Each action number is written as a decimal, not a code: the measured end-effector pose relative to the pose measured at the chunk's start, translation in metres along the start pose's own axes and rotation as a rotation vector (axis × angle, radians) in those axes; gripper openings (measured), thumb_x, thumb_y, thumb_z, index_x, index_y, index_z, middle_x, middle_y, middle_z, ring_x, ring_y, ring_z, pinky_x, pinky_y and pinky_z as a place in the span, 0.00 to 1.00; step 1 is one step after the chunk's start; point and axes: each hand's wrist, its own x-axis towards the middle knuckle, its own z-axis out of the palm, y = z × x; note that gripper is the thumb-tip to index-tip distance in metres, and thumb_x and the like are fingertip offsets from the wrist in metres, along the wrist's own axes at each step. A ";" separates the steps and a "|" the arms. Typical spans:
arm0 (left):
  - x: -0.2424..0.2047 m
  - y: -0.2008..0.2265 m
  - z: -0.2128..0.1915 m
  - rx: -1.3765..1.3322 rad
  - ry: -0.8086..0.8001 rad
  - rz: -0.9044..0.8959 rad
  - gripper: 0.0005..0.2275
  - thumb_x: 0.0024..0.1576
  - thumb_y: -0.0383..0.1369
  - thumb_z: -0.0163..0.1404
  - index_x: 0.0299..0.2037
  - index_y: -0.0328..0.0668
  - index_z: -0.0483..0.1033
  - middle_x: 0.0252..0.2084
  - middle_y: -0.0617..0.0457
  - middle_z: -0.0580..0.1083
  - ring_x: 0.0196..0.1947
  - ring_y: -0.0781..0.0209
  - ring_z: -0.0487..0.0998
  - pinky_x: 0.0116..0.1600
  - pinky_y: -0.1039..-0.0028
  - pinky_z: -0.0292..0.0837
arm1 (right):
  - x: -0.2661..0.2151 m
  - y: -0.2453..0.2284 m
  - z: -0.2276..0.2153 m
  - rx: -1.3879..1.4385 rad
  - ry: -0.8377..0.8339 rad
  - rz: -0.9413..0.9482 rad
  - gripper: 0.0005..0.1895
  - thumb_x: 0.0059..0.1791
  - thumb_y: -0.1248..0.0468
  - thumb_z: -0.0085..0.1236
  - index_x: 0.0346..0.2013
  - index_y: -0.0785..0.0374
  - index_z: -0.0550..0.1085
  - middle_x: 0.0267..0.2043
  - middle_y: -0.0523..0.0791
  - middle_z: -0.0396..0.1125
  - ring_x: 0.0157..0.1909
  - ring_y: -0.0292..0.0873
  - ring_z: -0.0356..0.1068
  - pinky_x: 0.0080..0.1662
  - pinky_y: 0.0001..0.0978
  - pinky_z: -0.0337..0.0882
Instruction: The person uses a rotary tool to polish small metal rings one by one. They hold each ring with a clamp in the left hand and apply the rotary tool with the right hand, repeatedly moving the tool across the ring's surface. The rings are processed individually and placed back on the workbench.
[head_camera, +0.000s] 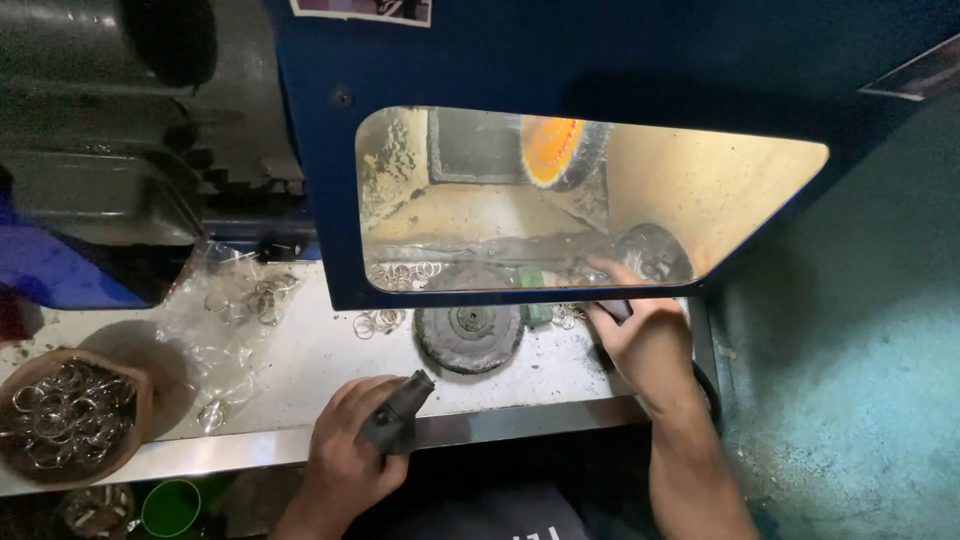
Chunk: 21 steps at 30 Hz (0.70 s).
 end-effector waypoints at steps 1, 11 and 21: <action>0.000 0.000 0.000 -0.011 0.007 -0.020 0.22 0.47 0.22 0.51 0.55 0.29 0.69 0.53 0.39 0.75 0.52 0.40 0.78 0.57 0.49 0.77 | -0.001 -0.001 -0.002 -0.009 -0.016 -0.021 0.25 0.46 0.62 0.63 0.59 0.51 0.77 0.38 0.43 0.78 0.36 0.42 0.76 0.41 0.31 0.73; 0.004 0.002 0.000 0.002 0.031 0.009 0.20 0.49 0.21 0.51 0.54 0.29 0.70 0.52 0.39 0.74 0.51 0.39 0.78 0.56 0.50 0.78 | -0.004 0.008 -0.004 -0.067 -0.040 -0.004 0.25 0.45 0.61 0.64 0.58 0.47 0.76 0.49 0.44 0.77 0.49 0.51 0.76 0.48 0.39 0.74; 0.013 0.007 0.000 0.002 0.070 -0.014 0.18 0.52 0.22 0.55 0.53 0.30 0.71 0.52 0.42 0.74 0.47 0.44 0.80 0.54 0.54 0.79 | -0.034 -0.008 0.012 -0.118 -0.191 0.122 0.30 0.42 0.50 0.65 0.59 0.44 0.72 0.35 0.49 0.76 0.39 0.58 0.75 0.42 0.47 0.71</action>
